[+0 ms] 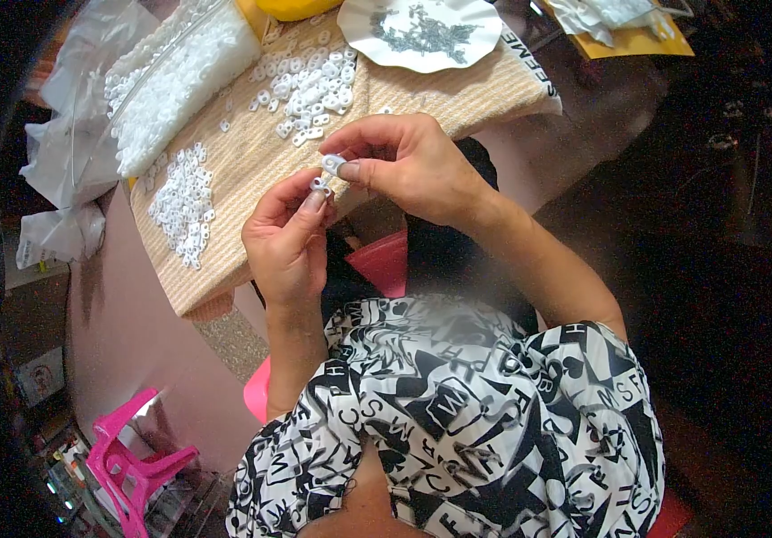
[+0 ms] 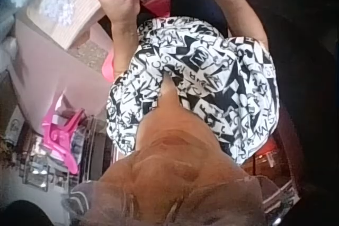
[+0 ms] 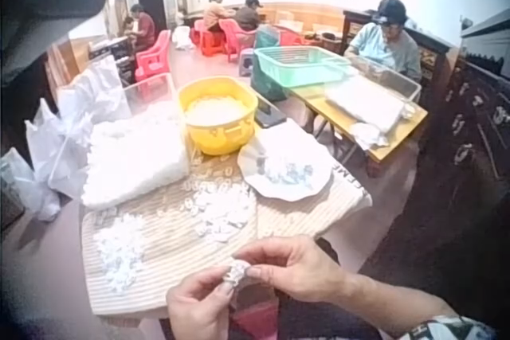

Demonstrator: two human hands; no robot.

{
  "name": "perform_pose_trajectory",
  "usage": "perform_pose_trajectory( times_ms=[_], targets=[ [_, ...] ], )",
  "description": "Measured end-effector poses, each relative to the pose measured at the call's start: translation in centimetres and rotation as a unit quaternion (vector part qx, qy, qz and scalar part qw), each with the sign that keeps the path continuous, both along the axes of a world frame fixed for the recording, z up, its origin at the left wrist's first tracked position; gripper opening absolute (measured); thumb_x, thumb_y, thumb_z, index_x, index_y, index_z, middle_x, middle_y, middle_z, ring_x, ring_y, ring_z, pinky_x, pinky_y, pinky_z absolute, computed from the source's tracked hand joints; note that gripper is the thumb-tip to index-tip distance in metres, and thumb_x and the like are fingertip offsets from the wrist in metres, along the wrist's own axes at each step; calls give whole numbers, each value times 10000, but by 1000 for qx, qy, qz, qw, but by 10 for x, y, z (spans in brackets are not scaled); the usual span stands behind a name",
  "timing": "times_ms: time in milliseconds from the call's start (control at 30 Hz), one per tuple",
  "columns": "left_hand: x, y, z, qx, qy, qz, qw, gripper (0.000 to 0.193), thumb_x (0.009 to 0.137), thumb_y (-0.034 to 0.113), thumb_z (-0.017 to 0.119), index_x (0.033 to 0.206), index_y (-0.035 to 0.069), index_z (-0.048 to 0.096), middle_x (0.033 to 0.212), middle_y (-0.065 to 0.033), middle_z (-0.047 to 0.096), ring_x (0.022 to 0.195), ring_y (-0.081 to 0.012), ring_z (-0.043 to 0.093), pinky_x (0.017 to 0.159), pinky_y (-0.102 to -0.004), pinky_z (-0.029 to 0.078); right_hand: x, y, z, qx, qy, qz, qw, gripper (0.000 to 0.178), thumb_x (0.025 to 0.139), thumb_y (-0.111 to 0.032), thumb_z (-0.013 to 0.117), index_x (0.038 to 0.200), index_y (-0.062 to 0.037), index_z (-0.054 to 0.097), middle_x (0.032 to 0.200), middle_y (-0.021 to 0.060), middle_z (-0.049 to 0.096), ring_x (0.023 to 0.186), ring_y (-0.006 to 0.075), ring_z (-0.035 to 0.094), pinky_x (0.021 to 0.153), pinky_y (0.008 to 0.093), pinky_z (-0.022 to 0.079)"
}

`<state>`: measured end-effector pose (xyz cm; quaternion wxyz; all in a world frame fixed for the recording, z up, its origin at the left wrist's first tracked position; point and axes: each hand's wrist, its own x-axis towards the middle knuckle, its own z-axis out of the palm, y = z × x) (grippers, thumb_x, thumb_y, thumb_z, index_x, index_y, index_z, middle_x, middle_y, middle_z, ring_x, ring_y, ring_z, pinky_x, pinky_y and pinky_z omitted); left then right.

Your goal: Assembling small plastic eyelets by inserting tiny metal components into them manually.

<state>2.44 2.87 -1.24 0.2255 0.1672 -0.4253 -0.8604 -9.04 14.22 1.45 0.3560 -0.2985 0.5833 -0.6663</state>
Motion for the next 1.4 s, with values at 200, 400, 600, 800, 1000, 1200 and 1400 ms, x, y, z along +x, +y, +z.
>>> perform_pose_trajectory(
  times_ms=[200, 400, 600, 800, 1000, 1200, 1400],
  targets=[
    [0, 1, 2, 6, -3, -1, 1000, 232, 747, -49, 587, 976, -72, 561, 840, -79, 587, 689, -96, 530, 623, -188, 430, 1, 0, 2, -4, 22, 2, 1000, 232, 794, -25, 560, 1020, 29, 555, 896, 57, 598, 804, 99, 569, 691, 215, 482],
    [0, 1, 3, 3, 1, 1, 1000, 227, 749, -46, 586, 974, -69, 563, 832, -79, 586, 674, -95, 524, 609, -192, 426, 4, 1, 3, -13, 8, -2, 1000, 226, 792, -2, 553, 1015, 34, 554, 891, 59, 597, 804, 103, 570, 691, 219, 484],
    [1, 2, 4, 0, 4, 3, 1000, 219, 750, -43, 586, 967, -66, 567, 823, -77, 587, 665, -96, 527, 598, -191, 428, 5, 1, 4, 0, 55, -7, 998, 224, 791, 16, 545, 1014, 40, 551, 893, 62, 595, 812, 104, 567, 706, 216, 474],
    [2, 3, 5, -41, -16, 16, 999, 212, 751, -35, 592, 960, -62, 575, 808, -67, 596, 672, -84, 532, 608, -180, 428, 9, 1, 6, -6, 48, -25, 999, 195, 778, 11, 558, 971, 27, 588, 850, 50, 609, 795, 85, 561, 716, 204, 457],
    [3, 6, 5, -81, -21, 40, 996, 195, 756, -18, 602, 947, -50, 590, 807, -60, 609, 679, -78, 548, 610, -174, 439, 17, -3, 0, -22, 38, -26, 999, 189, 783, 3, 556, 967, 26, 595, 856, 67, 620, 800, 94, 568, 713, 207, 460],
    [1, 3, 5, -99, -14, 30, 995, 198, 758, 5, 614, 949, -45, 594, 814, -66, 610, 714, -89, 564, 622, -180, 454, 13, -4, 1, 3, 88, -33, 996, 188, 788, 2, 552, 968, 26, 599, 852, 73, 622, 783, 98, 573, 694, 209, 467],
    [3, 3, 5, -121, 10, -13, 993, 218, 763, 22, 621, 967, -48, 589, 846, -67, 606, 726, -97, 564, 657, -193, 454, 14, 0, 10, -20, -32, -57, 998, 77, 773, 14, 564, 844, 37, 585, 749, 36, 586, 699, 79, 553, 627, 204, 468]
  ],
)
